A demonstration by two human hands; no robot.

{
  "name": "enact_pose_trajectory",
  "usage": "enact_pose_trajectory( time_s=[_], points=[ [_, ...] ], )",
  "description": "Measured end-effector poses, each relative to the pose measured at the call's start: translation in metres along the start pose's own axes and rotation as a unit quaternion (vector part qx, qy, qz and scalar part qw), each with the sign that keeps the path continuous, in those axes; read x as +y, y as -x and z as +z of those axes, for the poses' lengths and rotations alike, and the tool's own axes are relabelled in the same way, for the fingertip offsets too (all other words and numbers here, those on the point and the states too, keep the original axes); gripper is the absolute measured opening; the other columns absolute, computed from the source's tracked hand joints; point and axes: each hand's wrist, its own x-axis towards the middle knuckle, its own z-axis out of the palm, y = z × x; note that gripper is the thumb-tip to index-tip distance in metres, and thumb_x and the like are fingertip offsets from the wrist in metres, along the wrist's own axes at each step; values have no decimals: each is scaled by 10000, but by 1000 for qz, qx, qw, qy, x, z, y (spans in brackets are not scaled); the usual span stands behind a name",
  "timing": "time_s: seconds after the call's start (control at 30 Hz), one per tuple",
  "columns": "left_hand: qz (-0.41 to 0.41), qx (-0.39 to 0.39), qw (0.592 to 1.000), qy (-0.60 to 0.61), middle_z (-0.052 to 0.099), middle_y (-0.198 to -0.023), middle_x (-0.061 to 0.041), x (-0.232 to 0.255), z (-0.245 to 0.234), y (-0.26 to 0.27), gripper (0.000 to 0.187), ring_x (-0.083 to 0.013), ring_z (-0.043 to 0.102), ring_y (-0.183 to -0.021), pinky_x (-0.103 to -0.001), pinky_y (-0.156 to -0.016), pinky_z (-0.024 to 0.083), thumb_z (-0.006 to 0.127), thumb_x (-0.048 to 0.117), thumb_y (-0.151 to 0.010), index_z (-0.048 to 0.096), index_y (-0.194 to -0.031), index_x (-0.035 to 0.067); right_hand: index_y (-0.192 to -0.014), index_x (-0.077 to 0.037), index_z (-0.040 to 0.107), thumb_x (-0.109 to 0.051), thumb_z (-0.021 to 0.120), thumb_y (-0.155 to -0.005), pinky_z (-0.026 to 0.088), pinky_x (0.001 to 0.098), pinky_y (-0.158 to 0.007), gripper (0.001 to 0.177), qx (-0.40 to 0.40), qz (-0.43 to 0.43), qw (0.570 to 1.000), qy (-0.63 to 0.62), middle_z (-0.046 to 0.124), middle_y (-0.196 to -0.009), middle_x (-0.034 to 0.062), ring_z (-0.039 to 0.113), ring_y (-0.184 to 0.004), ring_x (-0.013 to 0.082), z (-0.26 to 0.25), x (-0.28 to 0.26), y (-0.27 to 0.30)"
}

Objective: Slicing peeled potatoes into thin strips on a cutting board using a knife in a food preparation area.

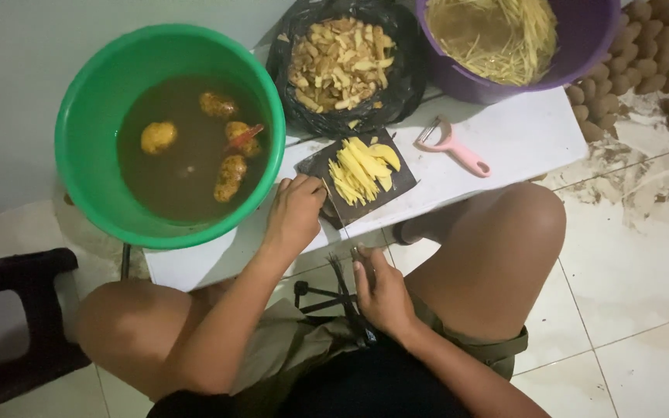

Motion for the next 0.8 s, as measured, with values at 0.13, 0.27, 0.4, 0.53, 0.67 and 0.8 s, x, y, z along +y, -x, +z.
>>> enact_pose_trajectory(
  time_s=[0.13,0.27,0.4,0.53,0.67,0.8],
  points=[
    [-18,-11,1000,1,700,-995,-99,3,-1,-3,257,-233,619,-1014,-367,-867,410,722,-98,-819,780,-1046,9,-1225,-9,585,-164,551,-1026,622,557,-708,254,-5,2,1000,14,771,-1039,275,753,-962,469,-4,-6,-2],
    [-29,-16,999,14,718,-1016,-126,2,0,-5,272,-262,635,-1042,-370,-889,429,727,-98,-814,783,-1063,-3,-1232,-14,585,-169,556,-1019,617,589,-716,266,-9,16,1000,2,768,-1047,283,739,-981,486,-5,-9,-4],
    [-23,-4,999,24,719,-974,-150,4,2,-3,292,-290,645,-995,-382,-861,453,741,-120,-776,782,-1052,-33,-1244,-43,587,-198,549,-1023,608,575,-644,272,-10,27,1000,9,769,-959,282,753,-910,477,-2,-7,-1],
    [-47,-13,998,30,719,-964,-152,6,-7,-5,253,-291,644,-964,-371,-859,453,710,-109,-806,781,-1035,-30,-1233,-34,596,-188,553,-1023,607,547,-637,264,-13,33,999,11,778,-952,263,770,-916,449,-2,-6,-4],
    [-30,-5,999,31,733,-1003,-165,4,-4,-5,292,-294,660,-1019,-381,-895,459,749,-117,-776,783,-1055,-39,-1226,-4,604,-167,552,-1026,627,522,-651,263,-7,16,1000,16,778,-936,273,771,-886,452,-4,-12,-10],
    [-29,29,999,31,710,-908,-140,7,-4,-3,182,-293,657,-950,-395,-859,473,735,-73,-826,794,-991,-24,-1186,4,636,-175,576,-1009,582,571,-624,258,10,29,1000,4,768,-892,297,749,-839,505,-5,-14,-4]
  ],
)
